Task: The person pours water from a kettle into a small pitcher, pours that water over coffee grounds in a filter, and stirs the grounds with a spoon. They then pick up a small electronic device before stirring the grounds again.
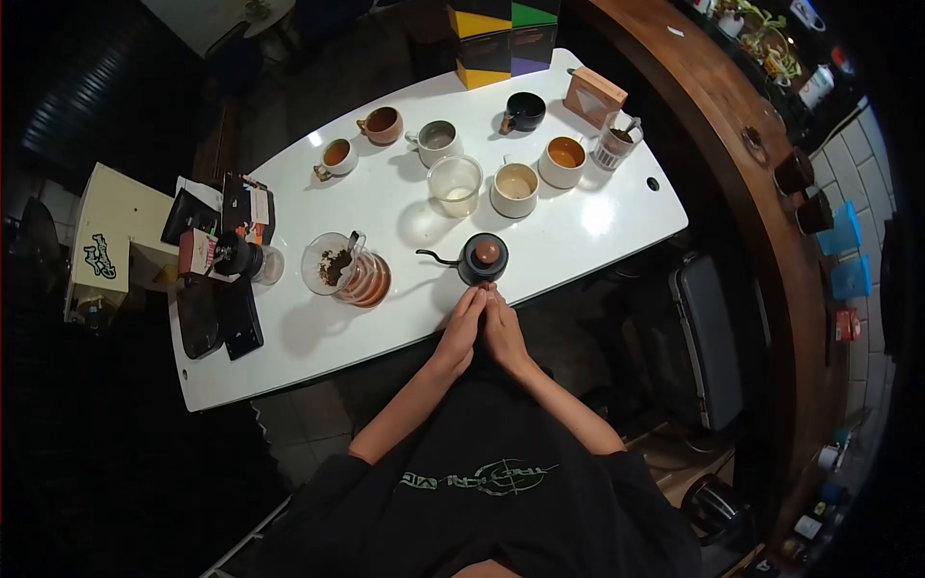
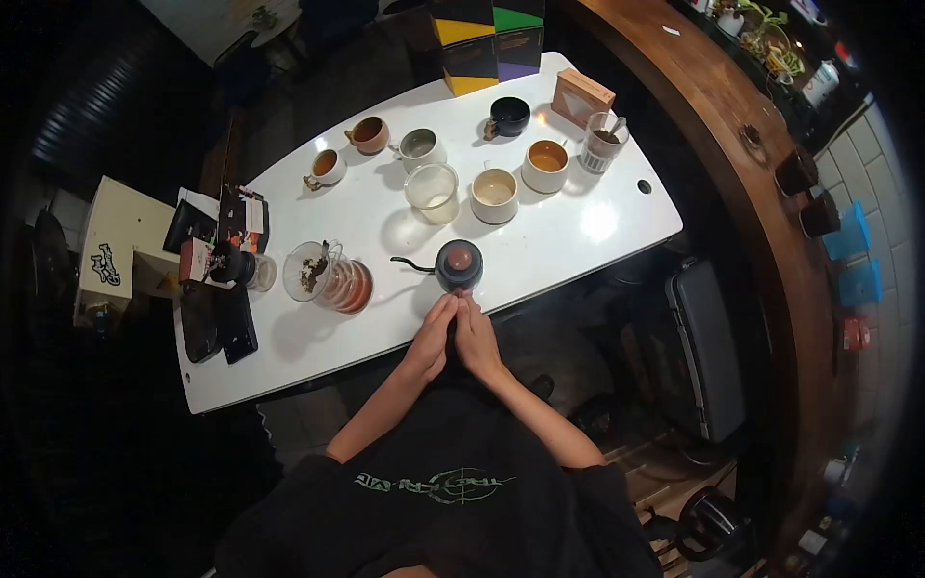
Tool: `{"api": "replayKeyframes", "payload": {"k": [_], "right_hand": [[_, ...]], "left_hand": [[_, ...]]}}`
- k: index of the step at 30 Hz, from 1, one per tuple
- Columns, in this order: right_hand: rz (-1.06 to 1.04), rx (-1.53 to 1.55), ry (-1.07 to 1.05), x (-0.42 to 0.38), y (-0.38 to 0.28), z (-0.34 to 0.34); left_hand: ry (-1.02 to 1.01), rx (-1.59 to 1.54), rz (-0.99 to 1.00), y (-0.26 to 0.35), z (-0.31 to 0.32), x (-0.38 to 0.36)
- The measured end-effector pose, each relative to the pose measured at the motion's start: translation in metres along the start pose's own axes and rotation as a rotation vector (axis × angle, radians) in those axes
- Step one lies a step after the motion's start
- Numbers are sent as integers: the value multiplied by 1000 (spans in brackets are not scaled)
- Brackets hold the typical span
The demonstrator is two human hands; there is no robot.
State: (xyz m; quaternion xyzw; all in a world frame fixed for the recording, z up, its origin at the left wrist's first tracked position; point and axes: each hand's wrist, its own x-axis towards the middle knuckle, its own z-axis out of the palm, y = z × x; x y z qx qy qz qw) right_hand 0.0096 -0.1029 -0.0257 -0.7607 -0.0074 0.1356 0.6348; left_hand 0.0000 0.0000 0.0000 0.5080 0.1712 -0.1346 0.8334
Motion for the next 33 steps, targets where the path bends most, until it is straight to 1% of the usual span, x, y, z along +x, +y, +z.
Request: {"api": "replayKeyframes", "payload": {"k": [2,5,12,14,15,17,18,19,21,22,24,25,27,28,30,33], "right_hand": [[-87,-17,38,0,3,-1],[-26,-57,13,1,-4,5],[-20,-91,7,1,-15,5],[41,-246,-56,-2,-28,-4],[42,-248,-57,-5,-46,-13],[2,-784,-11,-8,-81,-29],[-224,-721,209,-7,-81,-32],[-281,-667,230,-4,-91,-36],[-433,-648,169,8,-108,-36],[-433,-649,170,17,-109,-37],[-647,-747,37,37,-103,-35],[-645,-748,44,44,-99,-33],[-640,-787,-61,55,-93,-30],[-634,-789,-57,58,-93,-31],[-623,-804,-135,62,-95,-32],[-635,-722,-100,59,-111,-39]], "left_hand": [[14,-6,10,-2,2,-1],[45,-36,-8,3,-4,-1],[1,-127,-30,-7,-22,8],[-50,-198,-77,-13,-28,8],[-49,-200,-76,-8,-24,5],[38,-120,-154,11,-13,-8],[45,-124,-155,14,-14,-10],[29,-140,-185,18,-15,-9],[11,-157,-216,17,-19,-9],[17,-154,-245,14,-22,-7],[20,-144,-271,13,-27,-5],[21,-153,-254,12,-27,-6],[15,-161,-242,13,-27,-5],[17,-148,-240,15,-27,-5],[18,-134,-245,15,-30,-6],[7,-108,-262,18,-31,-3]]}}
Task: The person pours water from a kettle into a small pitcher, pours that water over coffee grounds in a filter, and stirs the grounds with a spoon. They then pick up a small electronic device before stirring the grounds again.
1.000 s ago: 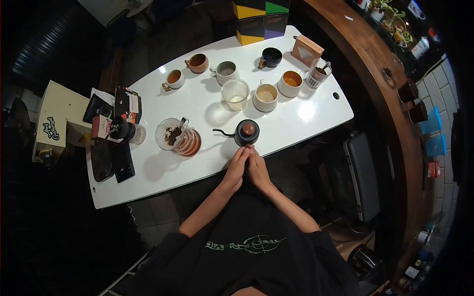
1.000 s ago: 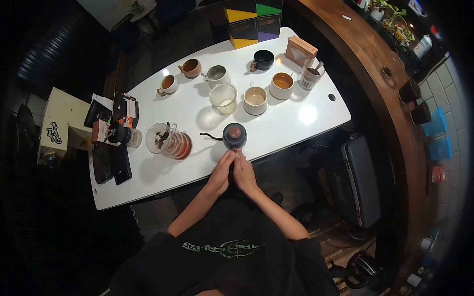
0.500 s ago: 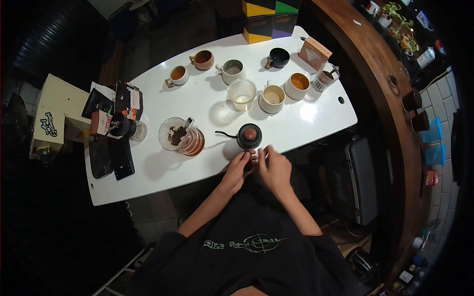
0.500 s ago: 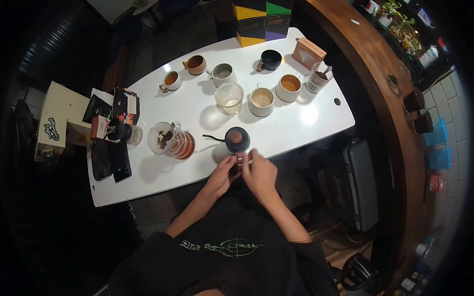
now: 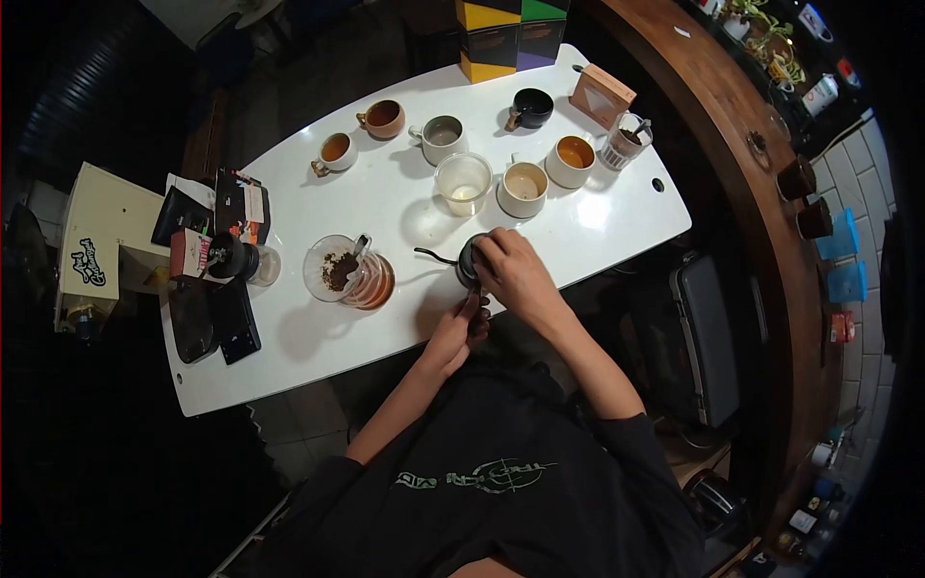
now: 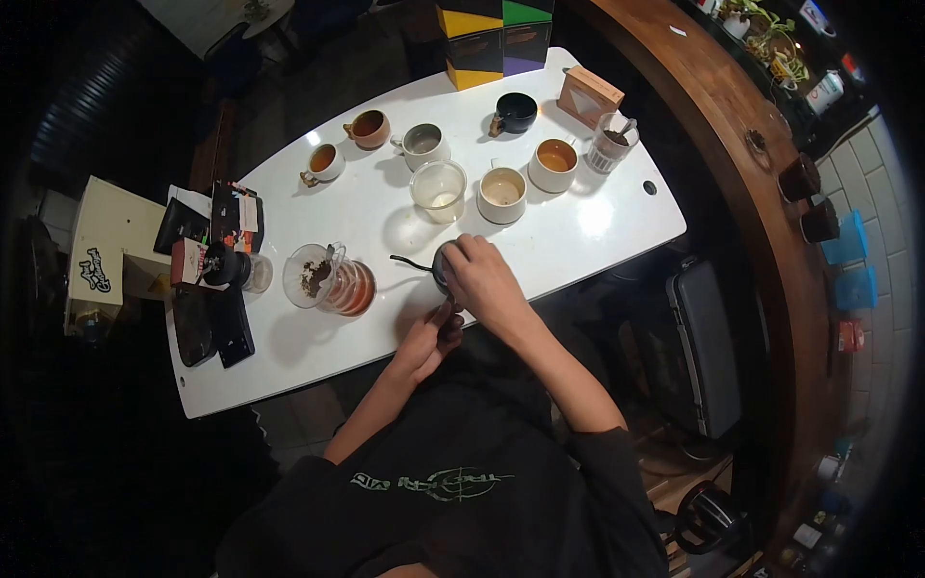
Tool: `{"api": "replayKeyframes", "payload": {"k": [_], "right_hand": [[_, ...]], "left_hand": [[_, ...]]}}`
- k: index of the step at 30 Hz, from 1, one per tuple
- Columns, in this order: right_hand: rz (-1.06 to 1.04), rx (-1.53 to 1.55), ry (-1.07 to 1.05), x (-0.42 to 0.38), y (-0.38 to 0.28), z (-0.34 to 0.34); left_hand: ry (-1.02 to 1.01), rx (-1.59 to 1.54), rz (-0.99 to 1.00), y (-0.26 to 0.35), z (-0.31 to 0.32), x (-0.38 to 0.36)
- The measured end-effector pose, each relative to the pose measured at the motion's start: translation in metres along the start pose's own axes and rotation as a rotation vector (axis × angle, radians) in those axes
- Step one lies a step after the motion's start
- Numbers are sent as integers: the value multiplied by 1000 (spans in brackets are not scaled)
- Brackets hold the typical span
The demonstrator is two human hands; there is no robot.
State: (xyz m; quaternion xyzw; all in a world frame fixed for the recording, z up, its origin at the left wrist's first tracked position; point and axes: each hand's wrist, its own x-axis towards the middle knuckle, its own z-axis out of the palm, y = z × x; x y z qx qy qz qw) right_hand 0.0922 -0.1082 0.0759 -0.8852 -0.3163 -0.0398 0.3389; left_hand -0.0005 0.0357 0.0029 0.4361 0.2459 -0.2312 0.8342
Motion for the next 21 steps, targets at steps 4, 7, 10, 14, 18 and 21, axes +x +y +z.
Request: {"api": "replayKeyframes", "payload": {"k": [4,7,10,14,18,21], "right_hand": [[177,39,324,-10,9,-42],[373,-69,361,-37,71,-35],[432,-55,358,-53,106,-18],[398,-18,359,-62,136,2],[399,-95,448,-72,118,-12],[497,-100,628,-105,91,-46]], "left_hand": [[-31,18,25,4,4,-4],[-103,79,62,5,10,-9],[-137,229,73,8,23,-16],[-206,357,83,9,35,-20],[-322,463,37,18,63,-30],[-362,590,-11,24,82,-26]]}}
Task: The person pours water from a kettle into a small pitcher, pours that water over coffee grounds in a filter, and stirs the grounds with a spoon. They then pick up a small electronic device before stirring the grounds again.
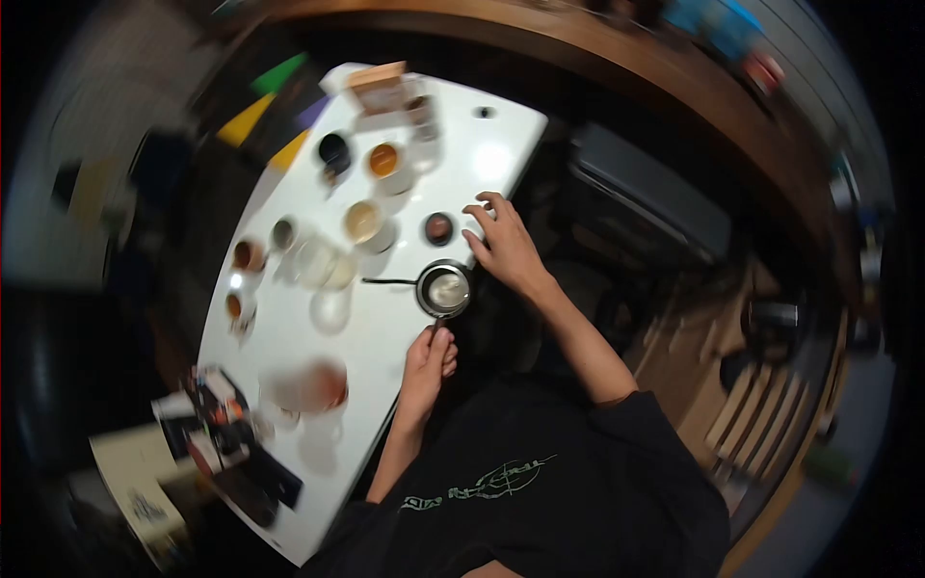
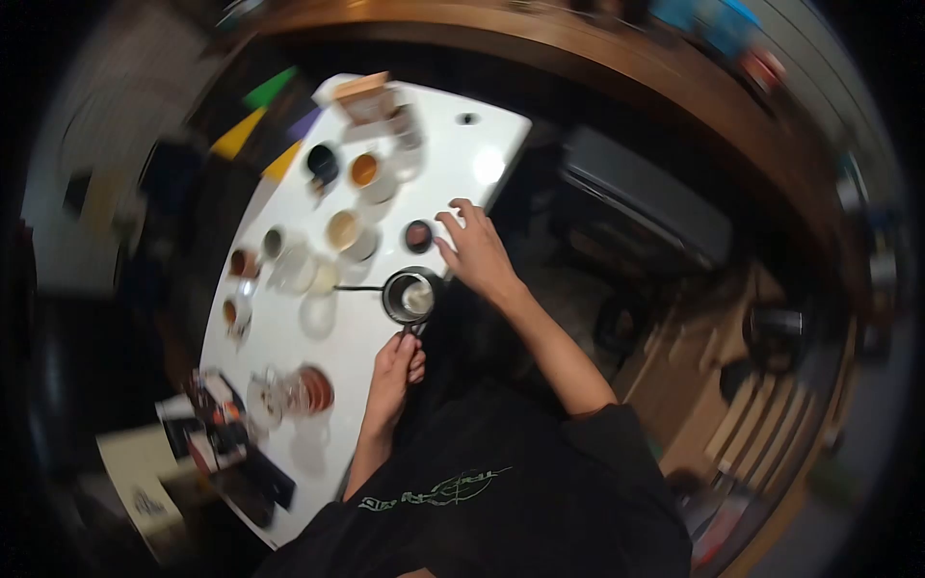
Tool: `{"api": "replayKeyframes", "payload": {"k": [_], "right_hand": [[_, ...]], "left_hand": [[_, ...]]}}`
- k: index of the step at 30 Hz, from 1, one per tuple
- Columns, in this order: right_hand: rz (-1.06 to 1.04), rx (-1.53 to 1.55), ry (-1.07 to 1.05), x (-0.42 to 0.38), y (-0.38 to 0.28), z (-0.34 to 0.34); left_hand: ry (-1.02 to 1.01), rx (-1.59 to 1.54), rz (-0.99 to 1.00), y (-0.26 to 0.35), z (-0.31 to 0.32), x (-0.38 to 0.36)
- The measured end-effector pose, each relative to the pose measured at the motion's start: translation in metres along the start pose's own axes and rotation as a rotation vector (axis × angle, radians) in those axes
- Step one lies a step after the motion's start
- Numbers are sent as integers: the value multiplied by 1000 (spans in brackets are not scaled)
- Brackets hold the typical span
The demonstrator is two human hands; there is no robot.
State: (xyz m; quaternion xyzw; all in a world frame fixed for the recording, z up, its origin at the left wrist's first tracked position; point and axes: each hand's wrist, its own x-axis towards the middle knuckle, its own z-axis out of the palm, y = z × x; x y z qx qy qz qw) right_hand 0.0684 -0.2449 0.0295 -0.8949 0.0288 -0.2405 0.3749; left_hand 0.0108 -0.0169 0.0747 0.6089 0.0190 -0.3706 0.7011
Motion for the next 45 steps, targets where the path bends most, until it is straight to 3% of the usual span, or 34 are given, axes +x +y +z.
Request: {"api": "replayKeyframes", "payload": {"k": [5,13,17,20,25,27,31,35,45], "right_hand": [[228,-25,191,-96,30,-149],[656,-475,585,-273,87,-398],[849,-574,742,-342,126,-480],[839,-622,790,-371,169,-523],[847,-665,698,-383,216,-569],[905,-721,482,-384,222,-579],[953,-697,414,-383,226,-588],[979,-860,319,-378,225,-589],[869,-958,468,-387,223,-579]], "left_hand": [[-179,151,-46,-5,60,26],[-364,324,-84,-25,219,63],[-492,384,-109,-32,307,76],[-575,418,-141,-37,355,84],[-665,474,-191,-49,404,96],[-671,532,-195,-50,418,99],[-731,523,-231,-53,428,116],[-738,568,-251,-52,444,124],[-732,526,-279,-59,448,127]]}}
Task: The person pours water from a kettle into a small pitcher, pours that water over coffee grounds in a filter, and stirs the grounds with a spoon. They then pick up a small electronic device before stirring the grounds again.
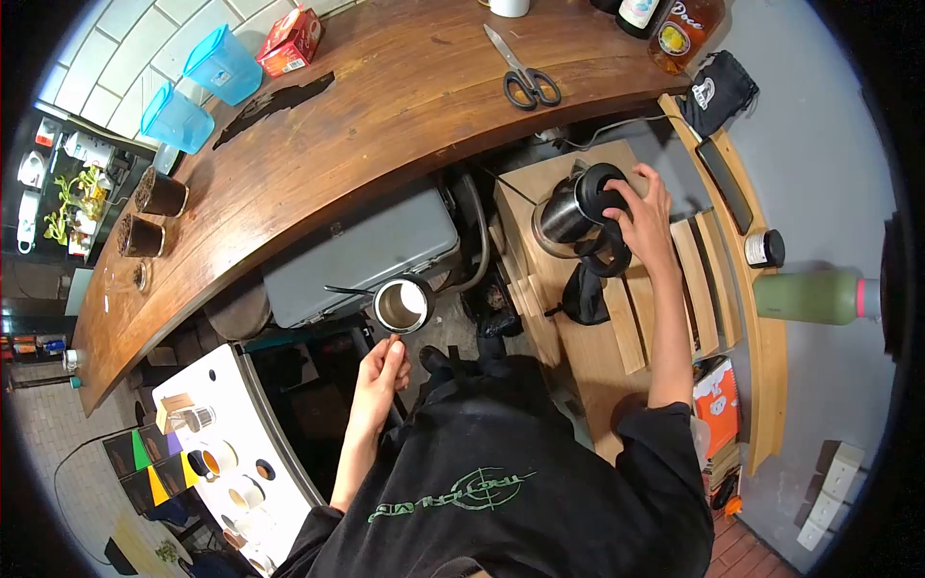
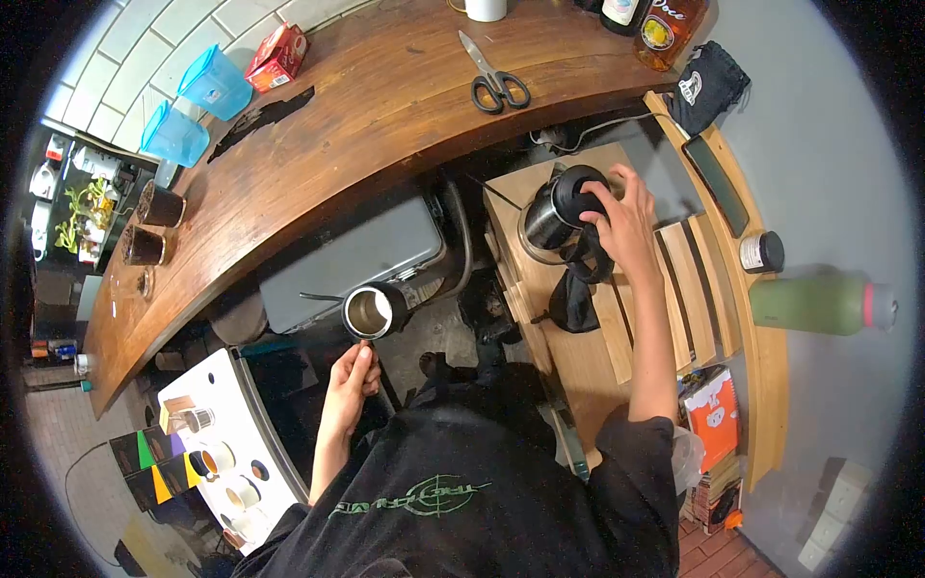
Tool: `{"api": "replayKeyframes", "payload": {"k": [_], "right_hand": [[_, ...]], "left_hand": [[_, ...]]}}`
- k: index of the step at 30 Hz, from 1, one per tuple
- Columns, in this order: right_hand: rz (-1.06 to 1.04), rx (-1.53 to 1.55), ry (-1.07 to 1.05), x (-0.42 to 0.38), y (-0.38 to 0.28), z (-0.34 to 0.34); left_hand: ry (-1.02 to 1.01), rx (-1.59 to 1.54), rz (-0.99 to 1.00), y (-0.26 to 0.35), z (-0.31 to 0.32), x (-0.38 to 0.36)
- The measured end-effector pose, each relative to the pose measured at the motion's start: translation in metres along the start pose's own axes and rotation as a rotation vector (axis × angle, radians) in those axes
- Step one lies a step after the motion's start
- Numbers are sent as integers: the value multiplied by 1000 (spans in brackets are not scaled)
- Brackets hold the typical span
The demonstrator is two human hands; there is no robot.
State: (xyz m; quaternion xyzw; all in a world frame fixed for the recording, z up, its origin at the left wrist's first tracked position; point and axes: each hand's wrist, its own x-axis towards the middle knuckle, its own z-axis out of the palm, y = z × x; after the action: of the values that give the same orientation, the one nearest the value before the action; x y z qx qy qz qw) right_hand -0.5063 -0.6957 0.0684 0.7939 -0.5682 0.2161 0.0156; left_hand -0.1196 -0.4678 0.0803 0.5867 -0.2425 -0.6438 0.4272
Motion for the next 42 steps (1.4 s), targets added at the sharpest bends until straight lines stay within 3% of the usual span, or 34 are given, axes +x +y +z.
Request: {"api": "replayKeyframes", "payload": {"k": [10,26,42], "right_hand": [[199,135,244,-59,-16,1],[263,229,437,-117,-6,37],[310,241,574,-140,-2,31]], "left_hand": [[55,-15,-3,-11,4,-1],[45,-33,-44,-23,18,1],[33,-13,-43,-19,19,3]]}}
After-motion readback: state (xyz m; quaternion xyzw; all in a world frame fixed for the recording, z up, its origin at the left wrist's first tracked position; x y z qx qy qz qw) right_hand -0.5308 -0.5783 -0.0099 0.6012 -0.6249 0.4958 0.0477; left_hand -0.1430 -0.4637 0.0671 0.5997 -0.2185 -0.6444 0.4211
